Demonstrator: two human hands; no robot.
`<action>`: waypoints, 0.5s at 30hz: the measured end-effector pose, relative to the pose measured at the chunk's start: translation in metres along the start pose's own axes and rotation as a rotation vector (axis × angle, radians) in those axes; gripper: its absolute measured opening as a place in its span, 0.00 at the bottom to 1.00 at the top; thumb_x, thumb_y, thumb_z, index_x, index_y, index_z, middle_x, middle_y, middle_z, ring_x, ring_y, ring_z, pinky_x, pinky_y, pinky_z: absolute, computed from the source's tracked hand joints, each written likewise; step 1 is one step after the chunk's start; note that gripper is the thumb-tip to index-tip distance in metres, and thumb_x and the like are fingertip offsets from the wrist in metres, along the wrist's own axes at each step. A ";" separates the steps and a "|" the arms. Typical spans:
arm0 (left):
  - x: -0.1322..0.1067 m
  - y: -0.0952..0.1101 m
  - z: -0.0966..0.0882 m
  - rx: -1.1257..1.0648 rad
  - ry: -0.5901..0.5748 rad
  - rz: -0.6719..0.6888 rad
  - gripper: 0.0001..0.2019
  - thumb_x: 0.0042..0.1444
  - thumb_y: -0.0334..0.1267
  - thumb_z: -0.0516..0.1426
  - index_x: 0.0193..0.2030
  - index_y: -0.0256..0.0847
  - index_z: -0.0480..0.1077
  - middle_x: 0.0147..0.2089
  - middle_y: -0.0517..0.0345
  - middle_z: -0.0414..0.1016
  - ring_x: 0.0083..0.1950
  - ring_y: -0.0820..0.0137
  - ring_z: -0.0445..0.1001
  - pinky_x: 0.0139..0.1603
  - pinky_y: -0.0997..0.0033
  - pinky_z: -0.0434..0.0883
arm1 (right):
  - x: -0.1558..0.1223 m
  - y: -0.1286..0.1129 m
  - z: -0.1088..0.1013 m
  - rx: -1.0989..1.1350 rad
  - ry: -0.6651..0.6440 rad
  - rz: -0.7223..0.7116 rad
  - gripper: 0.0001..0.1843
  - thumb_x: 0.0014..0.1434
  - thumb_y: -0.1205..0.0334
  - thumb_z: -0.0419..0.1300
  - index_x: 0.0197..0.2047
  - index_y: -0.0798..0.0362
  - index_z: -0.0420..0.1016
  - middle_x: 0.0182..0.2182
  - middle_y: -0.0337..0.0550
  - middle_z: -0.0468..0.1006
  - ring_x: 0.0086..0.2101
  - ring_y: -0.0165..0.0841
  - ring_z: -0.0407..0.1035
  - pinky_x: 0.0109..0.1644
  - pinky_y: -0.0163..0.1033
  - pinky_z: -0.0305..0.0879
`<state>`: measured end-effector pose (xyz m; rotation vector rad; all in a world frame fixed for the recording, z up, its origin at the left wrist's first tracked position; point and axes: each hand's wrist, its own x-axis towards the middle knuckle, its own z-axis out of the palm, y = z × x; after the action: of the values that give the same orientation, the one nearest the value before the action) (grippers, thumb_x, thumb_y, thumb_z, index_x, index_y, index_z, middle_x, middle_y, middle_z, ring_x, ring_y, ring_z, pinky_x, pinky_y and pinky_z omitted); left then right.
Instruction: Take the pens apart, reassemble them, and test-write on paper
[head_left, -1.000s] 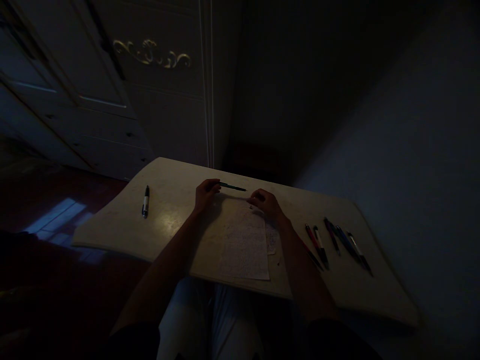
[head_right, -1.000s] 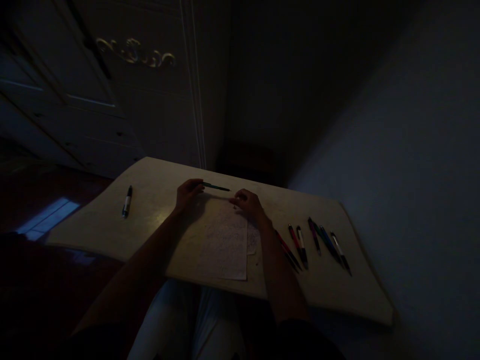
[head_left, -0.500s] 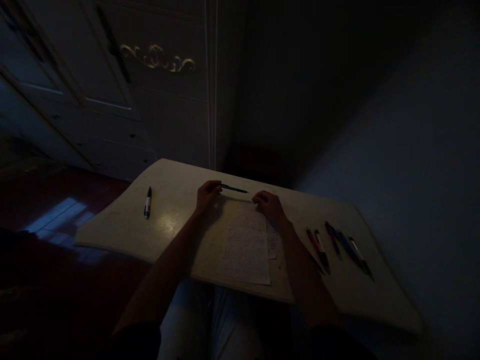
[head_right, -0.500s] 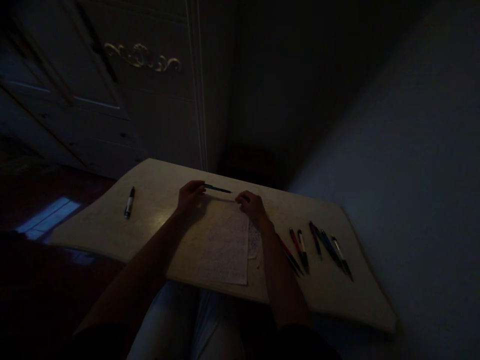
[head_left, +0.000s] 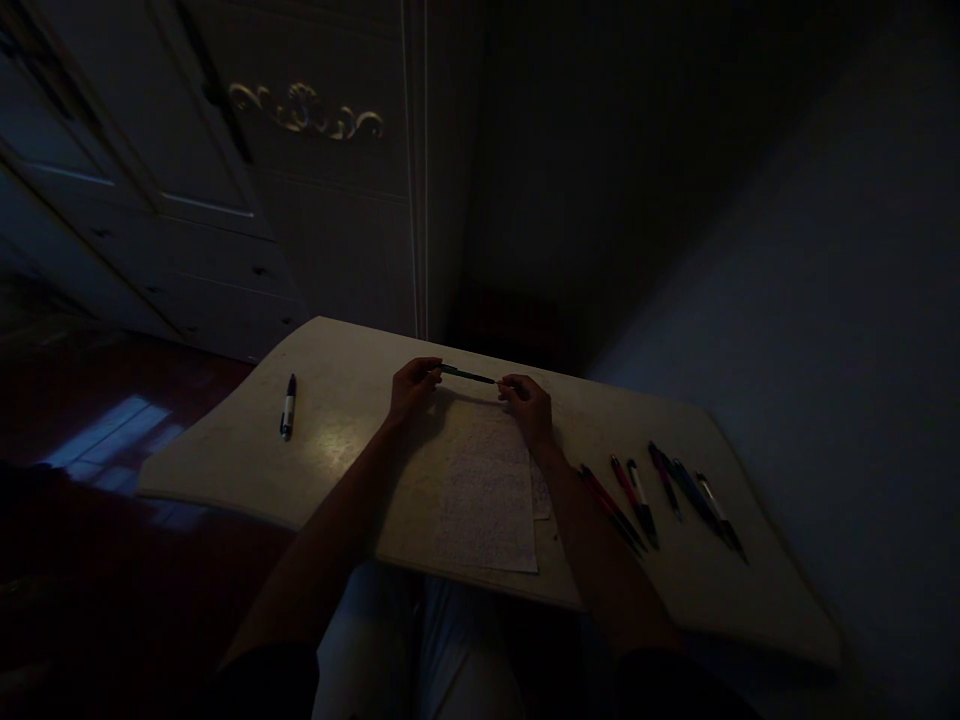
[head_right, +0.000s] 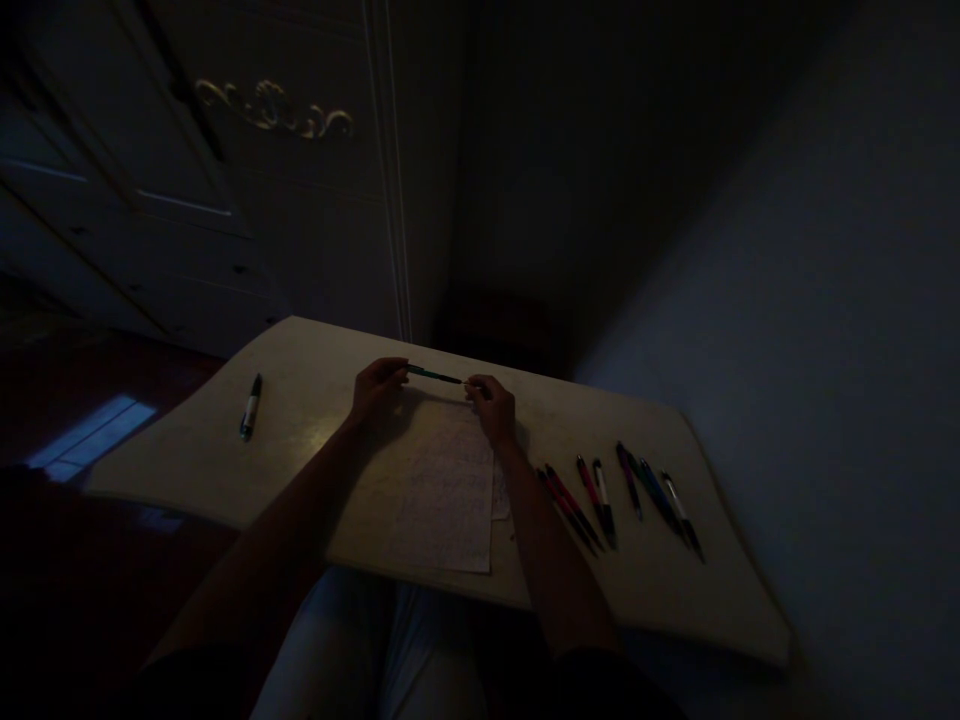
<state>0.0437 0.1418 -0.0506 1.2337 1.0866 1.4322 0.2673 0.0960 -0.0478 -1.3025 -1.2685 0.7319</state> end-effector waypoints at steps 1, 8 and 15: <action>0.001 -0.001 0.000 -0.004 0.000 0.003 0.21 0.43 0.50 0.67 0.41 0.39 0.77 0.35 0.52 0.79 0.33 0.67 0.74 0.31 0.70 0.70 | 0.000 -0.001 0.000 0.004 0.014 -0.009 0.15 0.53 0.50 0.64 0.39 0.51 0.76 0.35 0.44 0.82 0.31 0.35 0.77 0.34 0.38 0.73; -0.001 0.000 0.001 0.008 -0.014 0.007 0.21 0.45 0.50 0.66 0.42 0.39 0.77 0.35 0.52 0.79 0.33 0.67 0.74 0.32 0.69 0.69 | 0.000 -0.005 0.002 0.046 0.027 -0.047 0.14 0.52 0.51 0.65 0.38 0.51 0.76 0.36 0.45 0.83 0.38 0.38 0.78 0.48 0.44 0.73; 0.000 0.004 0.000 0.008 0.002 0.029 0.20 0.44 0.50 0.67 0.40 0.39 0.77 0.34 0.53 0.79 0.32 0.67 0.73 0.32 0.69 0.69 | -0.001 -0.007 0.000 0.015 0.045 -0.075 0.13 0.52 0.52 0.65 0.38 0.51 0.77 0.38 0.46 0.84 0.41 0.39 0.78 0.51 0.46 0.72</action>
<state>0.0437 0.1414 -0.0463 1.2585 1.0809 1.4528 0.2654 0.0940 -0.0414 -1.2461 -1.2664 0.6551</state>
